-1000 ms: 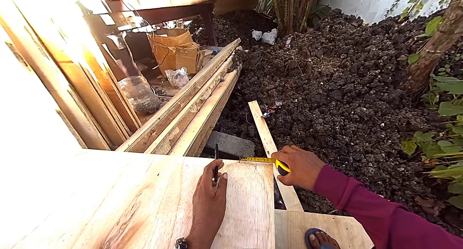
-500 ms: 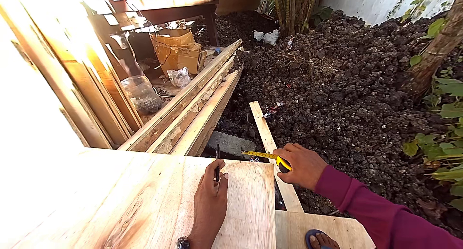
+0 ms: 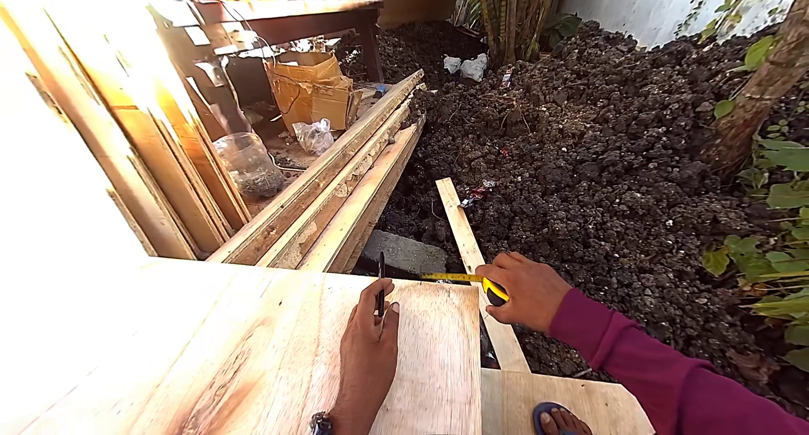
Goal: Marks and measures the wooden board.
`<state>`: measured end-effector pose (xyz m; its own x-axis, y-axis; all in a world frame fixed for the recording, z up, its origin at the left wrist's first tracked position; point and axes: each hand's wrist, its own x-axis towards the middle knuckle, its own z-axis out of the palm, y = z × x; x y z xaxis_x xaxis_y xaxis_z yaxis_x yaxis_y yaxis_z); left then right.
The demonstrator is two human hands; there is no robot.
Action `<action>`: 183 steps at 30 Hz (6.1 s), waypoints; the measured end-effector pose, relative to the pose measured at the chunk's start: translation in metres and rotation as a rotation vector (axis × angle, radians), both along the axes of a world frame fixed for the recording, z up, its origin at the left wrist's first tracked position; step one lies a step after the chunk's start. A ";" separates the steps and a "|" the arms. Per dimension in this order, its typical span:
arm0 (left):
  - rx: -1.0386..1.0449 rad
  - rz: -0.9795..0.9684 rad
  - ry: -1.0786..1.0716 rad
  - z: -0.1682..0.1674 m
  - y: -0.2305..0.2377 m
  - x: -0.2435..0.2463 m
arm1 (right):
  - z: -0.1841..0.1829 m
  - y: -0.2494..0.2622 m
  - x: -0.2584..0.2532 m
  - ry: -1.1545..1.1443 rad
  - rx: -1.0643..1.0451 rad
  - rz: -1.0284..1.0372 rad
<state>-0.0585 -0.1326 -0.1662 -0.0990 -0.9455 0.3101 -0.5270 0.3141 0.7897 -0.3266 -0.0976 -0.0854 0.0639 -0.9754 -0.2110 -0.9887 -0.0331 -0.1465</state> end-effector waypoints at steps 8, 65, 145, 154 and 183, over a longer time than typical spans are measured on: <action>-0.014 -0.004 0.000 -0.001 -0.001 0.000 | 0.003 0.001 0.001 -0.001 0.009 -0.025; 0.013 0.003 0.003 0.000 0.000 0.000 | -0.001 -0.002 0.005 0.017 0.137 0.000; -0.272 -0.078 0.241 0.002 0.000 -0.001 | -0.003 -0.003 0.006 0.030 0.147 -0.005; -0.232 -0.084 0.281 0.001 0.000 -0.002 | -0.003 -0.004 0.006 0.034 0.147 0.001; -0.216 -0.110 0.285 0.001 0.001 -0.001 | -0.004 -0.004 0.005 0.031 0.142 0.006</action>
<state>-0.0594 -0.1314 -0.1656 -0.0776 -0.8440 0.5307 -0.2488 0.5318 0.8095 -0.3212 -0.1011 -0.0892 0.0611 -0.9353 -0.3485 -0.9926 -0.0203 -0.1195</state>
